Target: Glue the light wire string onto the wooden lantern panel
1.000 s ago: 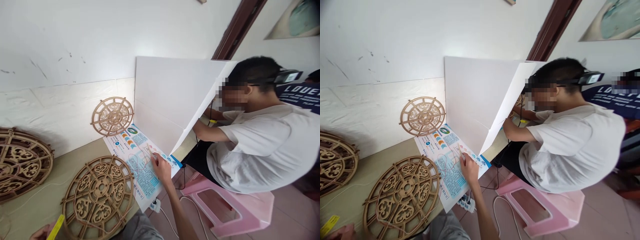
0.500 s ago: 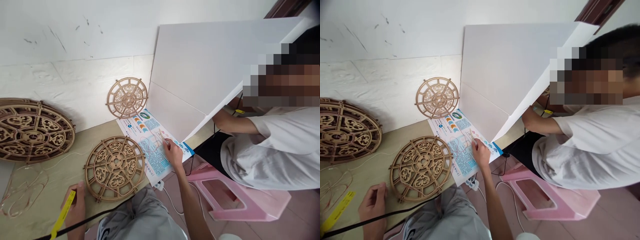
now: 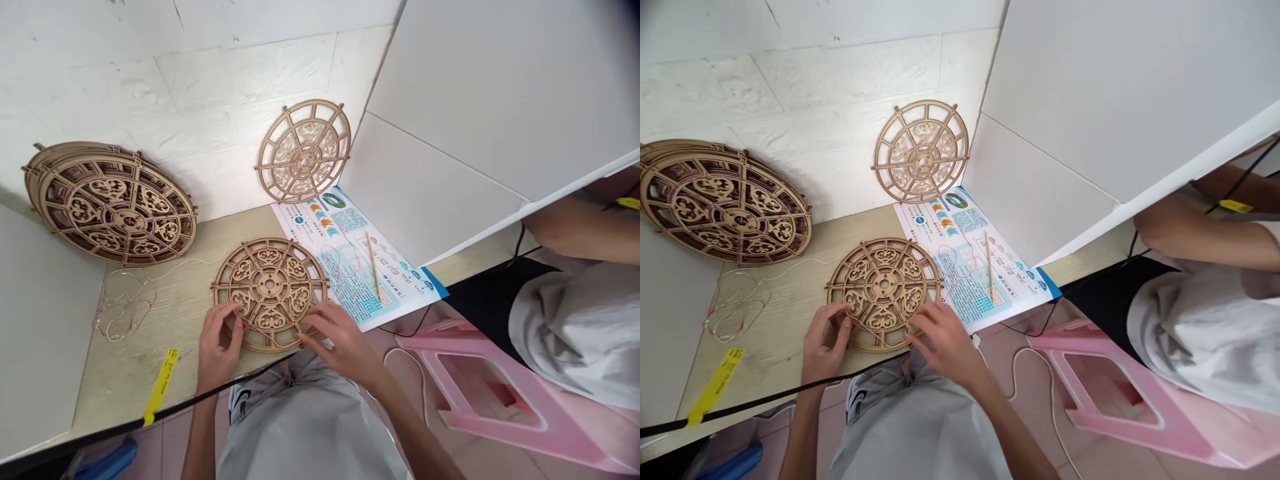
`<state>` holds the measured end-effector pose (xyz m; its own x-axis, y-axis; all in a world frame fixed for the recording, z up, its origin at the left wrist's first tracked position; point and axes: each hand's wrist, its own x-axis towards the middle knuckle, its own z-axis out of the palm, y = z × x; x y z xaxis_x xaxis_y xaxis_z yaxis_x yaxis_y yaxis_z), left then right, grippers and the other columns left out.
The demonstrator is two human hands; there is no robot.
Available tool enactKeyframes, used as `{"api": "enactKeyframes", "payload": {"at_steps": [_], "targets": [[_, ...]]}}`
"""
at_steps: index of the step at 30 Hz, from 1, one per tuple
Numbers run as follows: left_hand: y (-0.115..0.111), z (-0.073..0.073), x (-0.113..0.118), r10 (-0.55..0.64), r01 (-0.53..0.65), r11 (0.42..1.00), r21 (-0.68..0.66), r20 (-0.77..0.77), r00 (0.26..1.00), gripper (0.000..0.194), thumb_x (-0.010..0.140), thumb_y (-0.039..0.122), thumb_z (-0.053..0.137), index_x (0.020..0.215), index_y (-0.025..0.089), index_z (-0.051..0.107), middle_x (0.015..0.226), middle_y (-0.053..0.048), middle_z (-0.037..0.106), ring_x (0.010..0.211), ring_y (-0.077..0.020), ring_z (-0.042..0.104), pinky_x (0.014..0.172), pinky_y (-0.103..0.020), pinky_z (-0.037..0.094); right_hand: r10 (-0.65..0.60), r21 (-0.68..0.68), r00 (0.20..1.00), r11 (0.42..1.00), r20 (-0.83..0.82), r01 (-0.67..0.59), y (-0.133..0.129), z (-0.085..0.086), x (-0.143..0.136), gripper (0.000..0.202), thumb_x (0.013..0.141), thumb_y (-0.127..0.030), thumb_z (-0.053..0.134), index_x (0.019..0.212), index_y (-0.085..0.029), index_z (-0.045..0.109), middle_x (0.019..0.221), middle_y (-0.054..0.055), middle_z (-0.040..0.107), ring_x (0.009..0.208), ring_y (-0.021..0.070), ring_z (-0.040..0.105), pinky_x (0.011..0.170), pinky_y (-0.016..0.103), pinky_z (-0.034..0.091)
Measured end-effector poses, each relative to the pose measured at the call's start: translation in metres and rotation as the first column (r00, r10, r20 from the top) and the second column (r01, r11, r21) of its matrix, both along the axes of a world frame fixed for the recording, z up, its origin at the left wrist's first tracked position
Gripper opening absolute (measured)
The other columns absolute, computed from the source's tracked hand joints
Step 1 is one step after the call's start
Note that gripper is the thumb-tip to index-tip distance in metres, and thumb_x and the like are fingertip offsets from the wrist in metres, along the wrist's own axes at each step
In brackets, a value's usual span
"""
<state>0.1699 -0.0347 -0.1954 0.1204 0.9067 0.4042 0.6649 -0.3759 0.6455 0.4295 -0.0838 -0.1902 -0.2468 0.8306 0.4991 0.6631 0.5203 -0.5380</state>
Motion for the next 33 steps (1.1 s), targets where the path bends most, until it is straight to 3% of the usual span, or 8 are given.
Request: {"api": "enactKeyframes", "payload": {"at_steps": [4,8,11,15,20,27,33], "targets": [[0.003,-0.002,0.001,-0.045,0.051,0.996,0.071,-0.076,0.996,0.020,0.096,0.026,0.051,0.106,0.019,0.067,0.116,-0.003,0.066,0.118,-0.0093,0.056,0.107,-0.026,0.046,-0.015,0.050,0.999,0.999,0.049,0.013,-0.003,-0.014,-0.038,0.011,0.095,-0.025,0.064,0.100,-0.016,0.061,0.102,0.009,0.062,0.095,0.0210,0.052,0.079,0.034,0.047],[-0.001,-0.003,0.003,-0.012,0.043,0.980,0.196,-0.156,0.988,0.010,0.092,0.019,0.058,0.100,0.018,0.064,0.112,-0.001,0.065,0.121,-0.0095,0.053,0.110,-0.026,0.041,-0.037,0.081,0.999,0.996,-0.002,0.037,0.001,-0.017,-0.055,0.007,0.095,-0.021,0.062,0.097,-0.016,0.059,0.101,0.008,0.060,0.095,0.0201,0.049,0.080,0.034,0.044],[-0.007,0.000,0.000,-0.053,0.103,0.968,0.227,-0.217,0.975,0.009,0.089,0.015,0.062,0.097,0.019,0.065,0.107,0.000,0.064,0.117,-0.0086,0.053,0.109,-0.024,0.042,-0.011,0.107,1.000,0.994,0.004,0.010,0.007,-0.015,-0.063,0.007,0.095,-0.021,0.063,0.096,-0.015,0.059,0.099,0.008,0.059,0.094,0.0195,0.048,0.080,0.034,0.042],[-0.014,0.002,-0.008,-0.131,0.197,0.959,0.203,-0.300,0.945,0.021,0.087,0.013,0.066,0.106,0.023,0.068,0.120,0.002,0.062,0.124,-0.0093,0.050,0.112,-0.025,0.041,0.018,0.122,0.999,0.992,0.036,-0.022,0.014,-0.016,-0.068,0.006,0.096,-0.021,0.062,0.100,-0.016,0.063,0.095,0.007,0.057,0.092,0.0189,0.046,0.079,0.033,0.040],[-0.015,0.002,-0.011,-0.112,0.210,0.945,0.251,-0.356,0.928,0.023,0.084,0.015,0.070,0.105,0.024,0.071,0.131,0.001,0.058,0.129,-0.0123,0.047,0.113,-0.027,0.042,0.021,0.113,0.997,0.993,0.068,-0.028,0.019,-0.019,-0.069,0.012,0.097,-0.024,0.062,0.105,-0.018,0.067,0.094,0.007,0.057,0.090,0.0186,0.046,0.079,0.032,0.038],[-0.016,-0.001,-0.010,-0.106,0.217,0.932,0.290,-0.353,0.930,0.028,0.081,0.015,0.073,0.108,0.026,0.073,0.110,-0.003,0.060,0.114,-0.0114,0.051,0.104,-0.027,0.045,0.014,0.145,1.000,0.989,0.027,-0.017,0.019,-0.022,-0.069,0.015,0.099,-0.024,0.060,0.107,-0.018,0.070,0.094,0.007,0.060,0.091,0.0178,0.049,0.078,0.032,0.037],[-0.017,-0.003,-0.012,-0.135,0.241,0.931,0.272,-0.357,0.924,0.030,0.082,0.016,0.073,0.110,0.025,0.072,0.096,-0.001,0.062,0.098,-0.0075,0.050,0.092,-0.020,0.046,0.017,0.120,1.000,0.993,-0.014,-0.015,0.020,-0.024,-0.069,0.014,0.099,-0.023,0.060,0.105,-0.019,0.071,0.094,0.006,0.061,0.091,0.0166,0.050,0.078,0.032,0.037]]}}
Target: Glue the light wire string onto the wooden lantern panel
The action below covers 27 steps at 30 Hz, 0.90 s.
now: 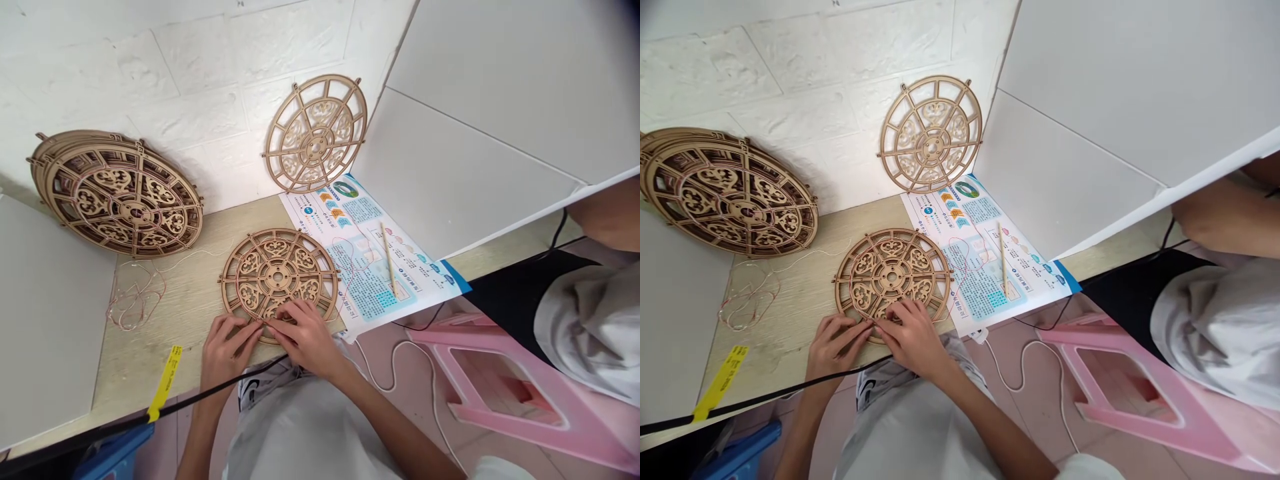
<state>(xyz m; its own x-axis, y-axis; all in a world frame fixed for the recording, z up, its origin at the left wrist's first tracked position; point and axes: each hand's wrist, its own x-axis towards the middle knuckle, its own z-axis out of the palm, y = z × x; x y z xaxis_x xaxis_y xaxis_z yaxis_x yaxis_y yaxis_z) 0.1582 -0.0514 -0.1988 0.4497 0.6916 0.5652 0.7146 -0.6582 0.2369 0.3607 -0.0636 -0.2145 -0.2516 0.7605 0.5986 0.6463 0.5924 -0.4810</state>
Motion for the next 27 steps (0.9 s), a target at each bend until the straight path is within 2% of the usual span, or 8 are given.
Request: {"api": "enactKeyframes", "payload": {"at_steps": [9,17,22,27], "targets": [[0.0056,-0.0036,-0.0017,0.010,-0.011,0.993,-0.115,-0.013,1.000,0.025,0.088,0.025,0.068,0.113,0.024,0.070,0.097,0.001,0.065,0.094,-0.0054,0.052,0.088,-0.019,0.046,-0.014,-0.021,1.000,1.000,0.006,0.014,0.0006,-0.0012,-0.0004,0.018,0.101,-0.026,0.056,0.103,-0.019,0.073,0.092,0.006,0.060,0.089,0.0161,0.051,0.078,0.032,0.036],[0.0093,-0.0042,-0.0024,0.008,-0.006,0.993,-0.121,0.011,1.000,0.022,0.089,0.030,0.066,0.109,0.024,0.073,0.097,0.000,0.066,0.094,-0.0051,0.055,0.085,-0.019,0.049,-0.032,-0.001,0.999,0.999,0.012,0.032,0.0022,-0.0027,0.0006,0.019,0.101,-0.028,0.056,0.103,-0.019,0.073,0.091,0.007,0.060,0.090,0.0163,0.051,0.079,0.031,0.037],[0.0061,-0.0038,-0.0016,0.012,-0.009,0.998,-0.070,0.040,0.999,0.021,0.086,0.024,0.070,0.106,0.024,0.075,0.096,-0.001,0.064,0.093,-0.0042,0.056,0.087,-0.019,0.050,-0.024,-0.005,1.000,1.000,0.013,0.024,0.0021,-0.0022,0.0023,0.018,0.101,-0.026,0.056,0.104,-0.018,0.072,0.093,0.006,0.060,0.091,0.0162,0.051,0.079,0.031,0.037],[0.0028,0.0015,-0.0003,-0.038,0.038,0.999,-0.027,0.008,0.999,0.029,0.082,0.015,0.071,0.110,0.024,0.074,0.099,-0.001,0.064,0.097,-0.0039,0.056,0.091,-0.018,0.050,-0.020,-0.007,1.000,1.000,-0.001,0.020,0.0021,-0.0022,0.0038,0.017,0.100,-0.024,0.056,0.104,-0.018,0.071,0.094,0.006,0.060,0.092,0.0164,0.051,0.080,0.031,0.037]]}}
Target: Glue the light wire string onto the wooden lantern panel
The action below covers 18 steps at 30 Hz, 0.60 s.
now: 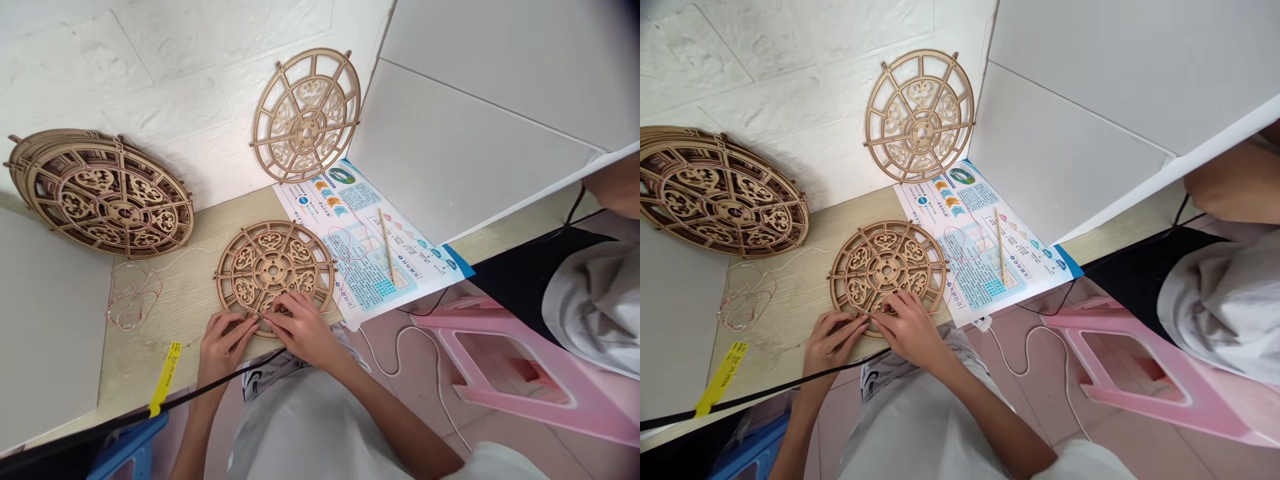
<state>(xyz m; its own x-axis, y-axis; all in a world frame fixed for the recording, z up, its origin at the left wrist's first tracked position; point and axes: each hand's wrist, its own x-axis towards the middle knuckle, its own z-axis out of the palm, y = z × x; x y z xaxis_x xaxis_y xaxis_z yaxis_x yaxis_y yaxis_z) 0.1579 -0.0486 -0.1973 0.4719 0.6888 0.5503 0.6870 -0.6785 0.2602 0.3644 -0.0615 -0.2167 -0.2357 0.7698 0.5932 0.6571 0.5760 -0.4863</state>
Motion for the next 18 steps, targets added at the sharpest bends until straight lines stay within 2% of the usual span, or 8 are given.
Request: {"api": "enactKeyframes", "payload": {"at_steps": [8,18], "targets": [[-0.0026,0.0031,0.0023,-0.023,0.024,0.999,0.038,-0.029,0.999,0.036,0.079,0.008,0.072,0.113,0.020,0.072,0.102,-0.003,0.062,0.100,-0.0048,0.056,0.093,-0.017,0.050,0.006,-0.010,1.000,1.000,-0.012,-0.006,-0.0002,0.0003,0.0012,0.017,0.100,-0.024,0.057,0.103,-0.017,0.072,0.093,0.006,0.060,0.091,0.0160,0.051,0.079,0.031,0.037],[-0.0017,0.0032,0.0038,0.016,-0.013,0.999,0.037,-0.080,0.997,0.030,0.084,0.016,0.071,0.113,0.020,0.071,0.103,-0.003,0.063,0.100,-0.0063,0.055,0.093,-0.020,0.049,0.002,-0.014,1.000,1.000,0.011,-0.002,0.0002,0.0001,0.0018,0.018,0.100,-0.025,0.057,0.105,-0.018,0.072,0.094,0.007,0.061,0.091,0.0167,0.051,0.080,0.031,0.037]]}}
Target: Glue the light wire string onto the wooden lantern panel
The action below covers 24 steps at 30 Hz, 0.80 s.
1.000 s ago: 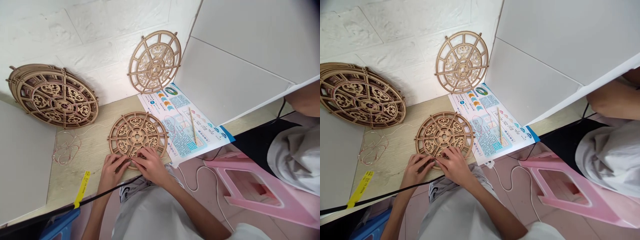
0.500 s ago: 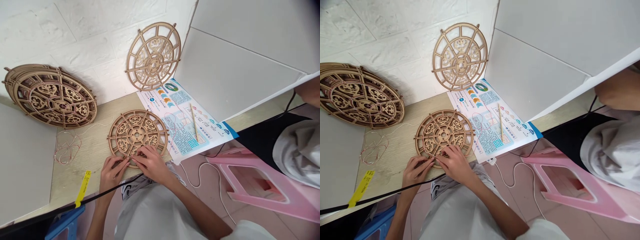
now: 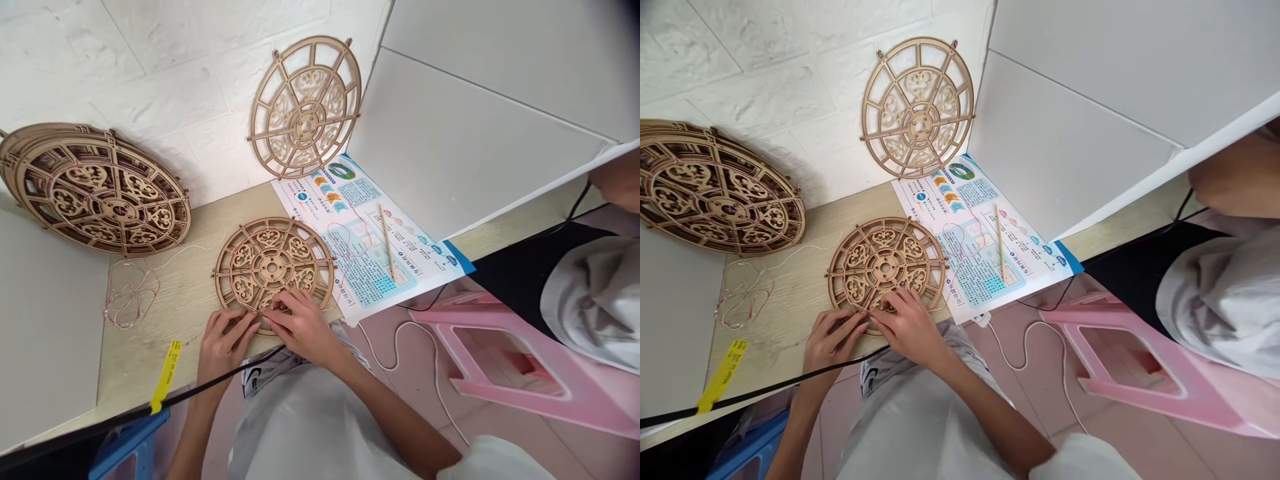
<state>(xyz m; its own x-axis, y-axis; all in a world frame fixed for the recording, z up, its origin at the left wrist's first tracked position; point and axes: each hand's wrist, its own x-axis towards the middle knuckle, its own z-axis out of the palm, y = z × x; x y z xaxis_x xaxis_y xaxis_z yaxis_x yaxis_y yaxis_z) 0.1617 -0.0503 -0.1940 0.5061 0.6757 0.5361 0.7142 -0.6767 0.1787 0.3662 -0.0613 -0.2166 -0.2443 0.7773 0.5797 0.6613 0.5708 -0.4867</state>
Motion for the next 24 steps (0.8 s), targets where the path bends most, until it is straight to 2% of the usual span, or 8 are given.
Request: {"api": "enactKeyframes", "payload": {"at_steps": [14,19,24], "targets": [[-0.0012,0.0016,-0.0034,-0.026,0.030,0.999,0.038,-0.103,0.994,0.037,0.084,0.016,0.070,0.121,0.022,0.068,0.106,-0.004,0.063,0.103,-0.0084,0.055,0.095,-0.021,0.048,0.001,0.005,1.000,1.000,0.009,-0.001,-0.0002,0.0007,-0.0010,0.017,0.100,-0.024,0.057,0.106,-0.018,0.072,0.094,0.006,0.061,0.092,0.0167,0.050,0.080,0.031,0.037],[-0.0027,0.0000,-0.0037,-0.006,0.006,1.000,0.012,-0.063,0.998,0.031,0.086,0.018,0.068,0.117,0.023,0.071,0.107,-0.004,0.065,0.102,-0.0079,0.057,0.095,-0.021,0.051,0.001,0.016,1.000,1.000,0.020,-0.001,0.0004,-0.0017,-0.0009,0.018,0.100,-0.026,0.057,0.107,-0.018,0.071,0.094,0.007,0.061,0.093,0.0167,0.050,0.080,0.031,0.038],[-0.0034,-0.0003,-0.0027,-0.024,0.025,0.999,0.031,-0.039,0.999,0.037,0.082,0.016,0.072,0.119,0.021,0.069,0.108,-0.003,0.065,0.103,-0.0075,0.059,0.098,-0.022,0.050,-0.004,0.012,1.000,1.000,0.007,0.004,0.0005,-0.0023,-0.0008,0.019,0.101,-0.027,0.056,0.107,-0.018,0.073,0.094,0.007,0.061,0.092,0.0165,0.051,0.081,0.031,0.038]]}}
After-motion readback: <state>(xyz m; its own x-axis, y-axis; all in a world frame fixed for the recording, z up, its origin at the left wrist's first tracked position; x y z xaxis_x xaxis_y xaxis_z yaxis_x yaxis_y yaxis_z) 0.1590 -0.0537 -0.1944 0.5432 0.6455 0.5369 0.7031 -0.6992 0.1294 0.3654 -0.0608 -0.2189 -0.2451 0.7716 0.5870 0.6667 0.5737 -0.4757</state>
